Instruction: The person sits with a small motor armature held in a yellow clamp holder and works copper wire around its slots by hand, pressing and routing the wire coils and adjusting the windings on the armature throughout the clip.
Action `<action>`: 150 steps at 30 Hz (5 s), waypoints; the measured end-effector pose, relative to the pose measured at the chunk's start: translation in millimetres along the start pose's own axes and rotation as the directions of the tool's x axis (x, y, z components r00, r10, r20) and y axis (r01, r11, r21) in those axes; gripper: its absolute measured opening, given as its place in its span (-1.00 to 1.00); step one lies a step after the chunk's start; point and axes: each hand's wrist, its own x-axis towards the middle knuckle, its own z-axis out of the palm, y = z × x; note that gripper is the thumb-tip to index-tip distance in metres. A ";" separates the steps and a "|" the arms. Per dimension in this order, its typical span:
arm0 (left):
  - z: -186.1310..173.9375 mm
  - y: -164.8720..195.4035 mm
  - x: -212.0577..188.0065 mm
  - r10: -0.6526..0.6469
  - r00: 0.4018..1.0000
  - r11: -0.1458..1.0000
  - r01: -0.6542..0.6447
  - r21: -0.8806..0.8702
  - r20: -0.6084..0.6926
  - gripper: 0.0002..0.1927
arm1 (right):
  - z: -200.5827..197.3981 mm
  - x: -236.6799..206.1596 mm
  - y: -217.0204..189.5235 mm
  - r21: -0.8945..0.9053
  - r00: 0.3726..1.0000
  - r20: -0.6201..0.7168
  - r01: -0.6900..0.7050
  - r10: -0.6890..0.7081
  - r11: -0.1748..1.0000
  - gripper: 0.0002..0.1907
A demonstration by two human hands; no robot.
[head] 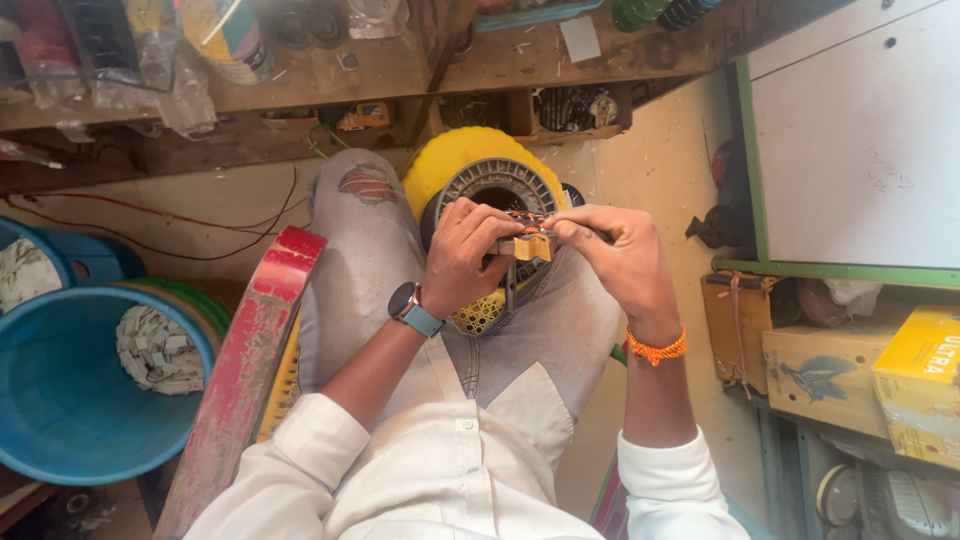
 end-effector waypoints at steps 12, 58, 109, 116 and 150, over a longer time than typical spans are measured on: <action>-11.2 4.6 9.2 -0.027 0.995 0.996 0.035 -0.079 0.094 -0.56 | 18.9 91.2 8.8 -0.395 0.917 0.165 0.398 -0.362 0.828 -0.85; -26.3 -43.0 45.0 -0.087 0.805 0.642 0.496 -0.584 0.587 -0.78 | 73.0 -70.3 45.3 0.021 0.946 -0.323 0.042 -0.033 0.999 -0.89; -5.6 3.5 2.7 -0.172 0.978 0.981 0.181 -0.069 0.117 -0.44 | 11.3 89.4 33.6 -0.476 0.743 0.336 0.664 -0.578 0.577 -0.91; -28.9 -15.1 22.8 -0.421 0.755 0.354 0.647 -0.676 0.502 -0.35 | 4.9 67.1 8.9 -0.441 0.746 0.304 0.662 -0.593 0.606 -0.93; -5.5 45.1 17.8 -0.245 0.969 0.963 0.245 0.110 -0.019 -0.56 | 17.5 -58.6 73.0 -0.351 0.889 -0.331 0.196 -0.317 0.916 -0.92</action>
